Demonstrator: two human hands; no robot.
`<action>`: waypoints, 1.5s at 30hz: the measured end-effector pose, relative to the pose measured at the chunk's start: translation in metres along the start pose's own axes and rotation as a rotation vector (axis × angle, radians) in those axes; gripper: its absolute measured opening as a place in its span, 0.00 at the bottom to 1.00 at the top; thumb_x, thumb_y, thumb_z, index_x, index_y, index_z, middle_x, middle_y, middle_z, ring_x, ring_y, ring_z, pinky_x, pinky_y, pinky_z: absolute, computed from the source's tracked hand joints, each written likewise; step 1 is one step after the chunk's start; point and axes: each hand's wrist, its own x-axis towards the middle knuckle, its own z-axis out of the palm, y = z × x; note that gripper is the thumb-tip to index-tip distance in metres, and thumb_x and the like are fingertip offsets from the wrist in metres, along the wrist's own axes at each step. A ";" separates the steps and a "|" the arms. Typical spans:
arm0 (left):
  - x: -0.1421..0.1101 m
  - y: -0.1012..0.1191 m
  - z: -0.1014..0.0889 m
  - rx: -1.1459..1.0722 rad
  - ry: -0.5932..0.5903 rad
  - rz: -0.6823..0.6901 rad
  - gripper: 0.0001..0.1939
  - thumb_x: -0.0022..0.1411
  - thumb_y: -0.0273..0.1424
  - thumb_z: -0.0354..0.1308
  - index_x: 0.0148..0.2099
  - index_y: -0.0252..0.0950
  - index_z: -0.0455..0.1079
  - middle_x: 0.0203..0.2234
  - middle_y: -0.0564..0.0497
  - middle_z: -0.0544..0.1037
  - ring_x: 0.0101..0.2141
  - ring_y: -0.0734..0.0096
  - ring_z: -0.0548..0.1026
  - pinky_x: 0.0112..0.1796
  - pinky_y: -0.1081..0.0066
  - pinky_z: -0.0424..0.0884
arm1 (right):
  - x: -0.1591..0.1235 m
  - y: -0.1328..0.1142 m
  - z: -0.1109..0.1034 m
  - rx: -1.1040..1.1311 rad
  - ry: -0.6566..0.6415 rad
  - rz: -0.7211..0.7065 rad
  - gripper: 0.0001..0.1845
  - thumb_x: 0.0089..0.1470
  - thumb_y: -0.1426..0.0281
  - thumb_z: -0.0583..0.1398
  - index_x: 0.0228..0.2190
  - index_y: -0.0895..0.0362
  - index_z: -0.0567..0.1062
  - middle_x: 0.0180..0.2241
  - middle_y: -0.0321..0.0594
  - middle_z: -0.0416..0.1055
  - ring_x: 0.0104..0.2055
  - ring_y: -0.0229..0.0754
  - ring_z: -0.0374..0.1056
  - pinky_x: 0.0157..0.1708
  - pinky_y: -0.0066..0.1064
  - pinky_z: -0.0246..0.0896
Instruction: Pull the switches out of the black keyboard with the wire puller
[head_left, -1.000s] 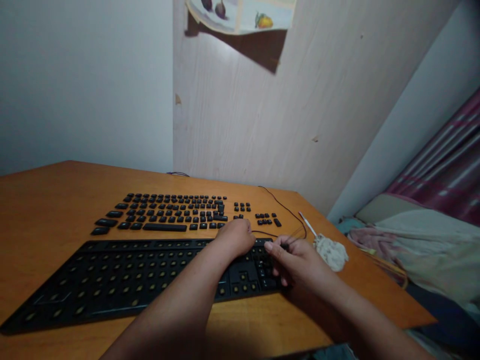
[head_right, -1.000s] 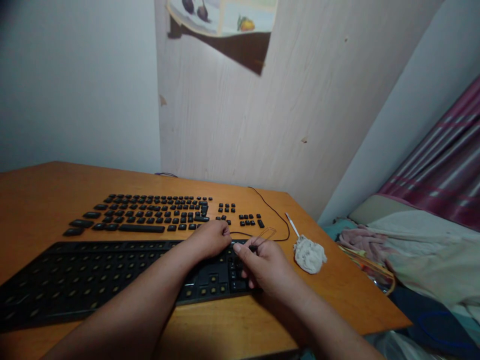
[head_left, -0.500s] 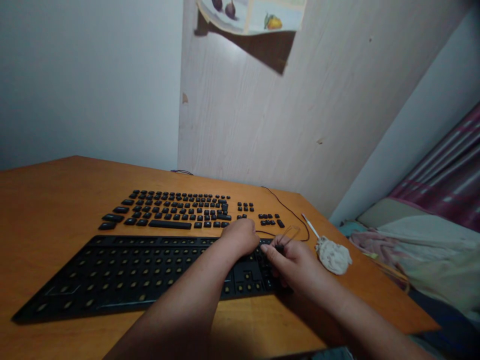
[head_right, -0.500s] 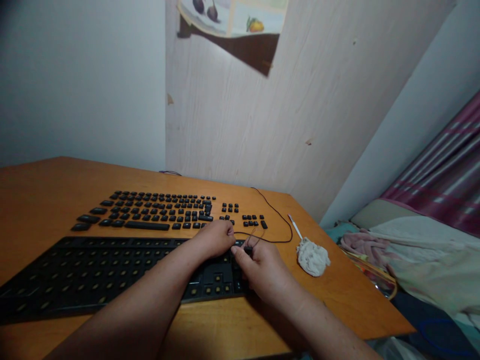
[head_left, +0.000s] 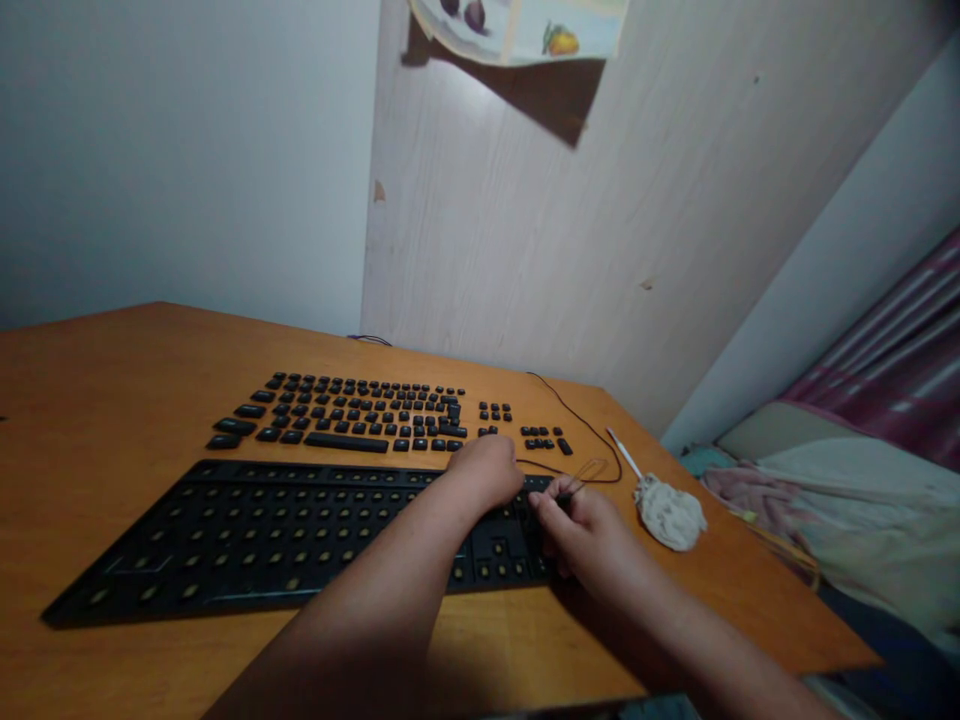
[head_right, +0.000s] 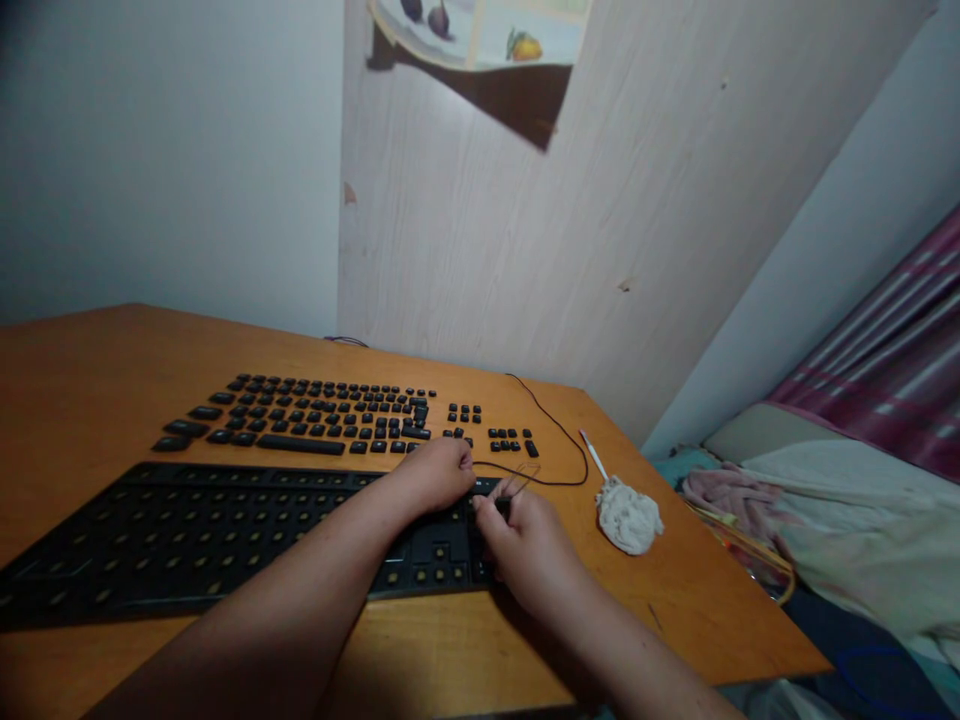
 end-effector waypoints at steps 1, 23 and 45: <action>0.000 0.000 0.000 -0.002 0.002 -0.002 0.08 0.55 0.32 0.54 0.36 0.39 0.72 0.36 0.46 0.79 0.36 0.61 0.75 0.34 0.69 0.67 | -0.002 -0.001 0.001 -0.039 0.021 -0.063 0.15 0.57 0.56 0.56 0.27 0.55 0.66 0.17 0.31 0.65 0.16 0.35 0.58 0.16 0.25 0.48; -0.002 0.002 -0.002 -0.003 -0.005 -0.008 0.07 0.53 0.33 0.56 0.34 0.38 0.72 0.35 0.46 0.79 0.37 0.61 0.75 0.33 0.70 0.67 | -0.006 0.005 -0.003 0.174 0.225 -0.037 0.19 0.53 0.55 0.60 0.23 0.55 0.64 0.18 0.31 0.61 0.19 0.34 0.56 0.19 0.27 0.50; -0.004 0.006 0.005 -0.245 0.127 0.231 0.11 0.51 0.29 0.56 0.39 0.39 0.70 0.31 0.52 0.76 0.31 0.69 0.71 0.28 0.74 0.61 | 0.049 0.010 -0.020 0.101 0.347 -0.234 0.19 0.54 0.56 0.60 0.21 0.56 0.68 0.20 0.35 0.66 0.23 0.38 0.61 0.24 0.28 0.54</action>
